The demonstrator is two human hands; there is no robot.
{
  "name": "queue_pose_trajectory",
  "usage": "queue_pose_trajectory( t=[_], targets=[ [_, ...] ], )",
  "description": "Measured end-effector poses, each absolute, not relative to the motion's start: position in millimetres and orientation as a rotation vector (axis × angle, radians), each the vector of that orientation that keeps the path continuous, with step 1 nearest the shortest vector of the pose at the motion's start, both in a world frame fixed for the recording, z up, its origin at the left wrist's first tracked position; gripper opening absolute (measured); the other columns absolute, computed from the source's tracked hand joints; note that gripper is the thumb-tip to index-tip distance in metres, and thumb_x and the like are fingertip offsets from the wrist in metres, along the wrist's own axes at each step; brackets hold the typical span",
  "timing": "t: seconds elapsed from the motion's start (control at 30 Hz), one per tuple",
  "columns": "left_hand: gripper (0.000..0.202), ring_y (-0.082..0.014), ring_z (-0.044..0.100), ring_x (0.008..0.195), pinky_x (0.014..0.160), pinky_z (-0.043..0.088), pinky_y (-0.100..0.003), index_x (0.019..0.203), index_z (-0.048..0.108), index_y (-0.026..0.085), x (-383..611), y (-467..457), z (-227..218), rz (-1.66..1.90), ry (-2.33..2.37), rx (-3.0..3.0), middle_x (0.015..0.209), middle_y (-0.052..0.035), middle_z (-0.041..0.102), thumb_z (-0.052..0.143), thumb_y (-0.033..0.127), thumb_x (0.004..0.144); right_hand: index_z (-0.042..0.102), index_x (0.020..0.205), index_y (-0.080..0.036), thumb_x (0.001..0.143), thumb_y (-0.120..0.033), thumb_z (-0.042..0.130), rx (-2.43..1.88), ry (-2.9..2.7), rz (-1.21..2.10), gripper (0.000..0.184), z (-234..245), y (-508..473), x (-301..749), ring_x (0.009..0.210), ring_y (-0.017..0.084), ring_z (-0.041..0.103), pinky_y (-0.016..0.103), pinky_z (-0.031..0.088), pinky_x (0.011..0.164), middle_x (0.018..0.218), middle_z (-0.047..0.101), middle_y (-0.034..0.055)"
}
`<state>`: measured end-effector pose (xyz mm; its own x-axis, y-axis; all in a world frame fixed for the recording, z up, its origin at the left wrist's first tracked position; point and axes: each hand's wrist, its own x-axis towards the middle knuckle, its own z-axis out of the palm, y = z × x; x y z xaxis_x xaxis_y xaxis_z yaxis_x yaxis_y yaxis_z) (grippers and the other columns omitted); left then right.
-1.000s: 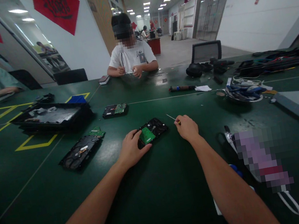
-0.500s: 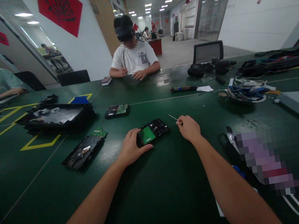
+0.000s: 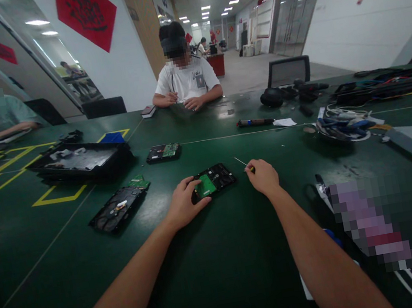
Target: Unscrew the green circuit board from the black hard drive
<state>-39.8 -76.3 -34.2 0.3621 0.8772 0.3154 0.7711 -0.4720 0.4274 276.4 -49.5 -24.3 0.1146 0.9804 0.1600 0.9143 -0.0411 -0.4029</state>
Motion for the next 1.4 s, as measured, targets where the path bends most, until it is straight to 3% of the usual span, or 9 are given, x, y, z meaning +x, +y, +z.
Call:
queue_pose_trajectory(
  t=[0.27, 0.6, 1.0, 1.23, 1.4],
  targets=[
    [0.063, -0.0363, 0.049, 0.136, 0.11, 0.044, -0.058, 0.138, 0.055, 0.026, -41, -75, -36, 0.765, 1.469, 2.424, 0.147, -0.0142, 0.049, 0.072, 0.054, 0.084, 0.071, 0.101, -0.024, 0.097, -0.04, 0.054, -1.979, -1.813, 0.228, 0.023, -27, -47, 280, 0.094, 0.021, 0.062, 0.033, 0.046, 0.079, 0.104, 0.068, 0.0053],
    [0.063, -0.0364, 0.049, 0.136, 0.11, 0.044, -0.057, 0.137, 0.056, 0.024, -41, -75, -37, 0.761, 1.483, 2.419, 0.147, -0.0149, 0.049, 0.072, 0.054, 0.084, 0.067, 0.103, -0.021, 0.099, -0.044, 0.052, -2.035, -1.767, 0.266, 0.028, -29, -45, 280, 0.094, 0.024, 0.063, 0.035, 0.048, 0.076, 0.105, 0.068, 0.0079],
    [0.063, -0.0366, 0.049, 0.136, 0.111, 0.043, -0.057, 0.137, 0.055, 0.025, -41, -76, -36, 0.76, 1.479, 2.417, 0.147, -0.014, 0.049, 0.071, 0.055, 0.084, 0.066, 0.109, -0.019, 0.098, -0.038, 0.056, -1.906, -1.501, 0.519, 0.024, -26, -47, 287, 0.076, 0.017, 0.071, 0.029, 0.051, 0.071, 0.098, 0.075, 0.0048],
    [0.09, -0.0357, 0.049, 0.136, 0.112, 0.043, -0.053, 0.151, 0.037, 0.023, -39, -76, -33, 0.79, 1.504, 2.349, 0.147, -0.015, 0.05, 0.075, 0.059, 0.078, 0.069, 0.104, -0.019, 0.091, -0.037, 0.064, -1.911, -1.485, 0.429, 0.022, -24, -48, 286, 0.075, 0.019, 0.069, 0.03, 0.051, 0.072, 0.089, 0.075, 0.0045],
    [0.086, -0.0375, 0.042, 0.143, 0.118, 0.033, -0.056, 0.15, 0.041, 0.023, -39, -73, -37, 0.721, 1.512, 2.405, 0.152, -0.0161, 0.048, 0.07, 0.064, 0.081, 0.071, 0.106, -0.021, 0.09, -0.038, 0.063, -1.85, -1.451, 0.38, 0.024, -31, -45, 291, 0.08, 0.021, 0.069, 0.033, 0.052, 0.075, 0.098, 0.075, 0.0062]
  ],
)
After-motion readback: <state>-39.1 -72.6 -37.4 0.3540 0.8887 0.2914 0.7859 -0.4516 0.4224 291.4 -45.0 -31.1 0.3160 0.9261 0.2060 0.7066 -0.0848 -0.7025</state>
